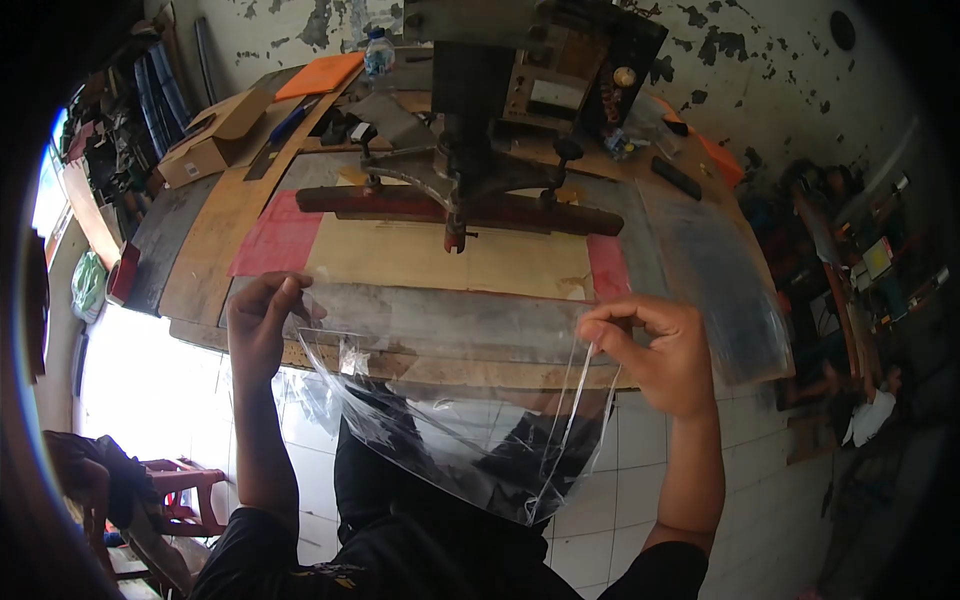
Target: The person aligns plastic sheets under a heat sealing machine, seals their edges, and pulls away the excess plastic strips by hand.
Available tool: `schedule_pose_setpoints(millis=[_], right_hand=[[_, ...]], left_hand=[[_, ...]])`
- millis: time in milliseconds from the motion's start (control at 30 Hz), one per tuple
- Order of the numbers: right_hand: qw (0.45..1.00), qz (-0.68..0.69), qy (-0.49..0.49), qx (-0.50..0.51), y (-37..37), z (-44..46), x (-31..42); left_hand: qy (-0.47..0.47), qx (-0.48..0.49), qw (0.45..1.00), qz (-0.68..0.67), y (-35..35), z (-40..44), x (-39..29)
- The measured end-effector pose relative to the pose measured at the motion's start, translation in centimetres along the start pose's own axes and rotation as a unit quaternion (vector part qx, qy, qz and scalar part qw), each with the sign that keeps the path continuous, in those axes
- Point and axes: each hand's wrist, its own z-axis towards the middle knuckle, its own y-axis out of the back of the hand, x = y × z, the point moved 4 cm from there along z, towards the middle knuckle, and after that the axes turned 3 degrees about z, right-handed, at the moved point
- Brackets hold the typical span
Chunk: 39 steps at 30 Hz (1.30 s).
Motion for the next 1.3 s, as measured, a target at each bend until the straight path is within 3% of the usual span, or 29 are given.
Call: schedule_pose_setpoints(millis=[533,967,1233,1300], right_hand=[[0.997,0.070,-0.012,-0.015,-0.4,0.4,-0.9],[0.995,-0.057,-0.075,-0.013,-0.6,2.4,-5.0],[0.994,-0.036,-0.090,-0.048,-1.5,3.0,-9.7],[0.994,-0.019,-0.087,-0.067,-2.1,2.4,-10.8]], left_hand=[[0.002,0.000,1.000,-0.001,-0.4,0.1,0.4],[0.032,0.030,0.999,-0.010,-2.0,0.9,0.1],[0.053,0.032,0.998,0.000,-2.7,1.3,0.8],[-0.054,-0.018,0.992,0.113,-3.0,1.2,0.5]])
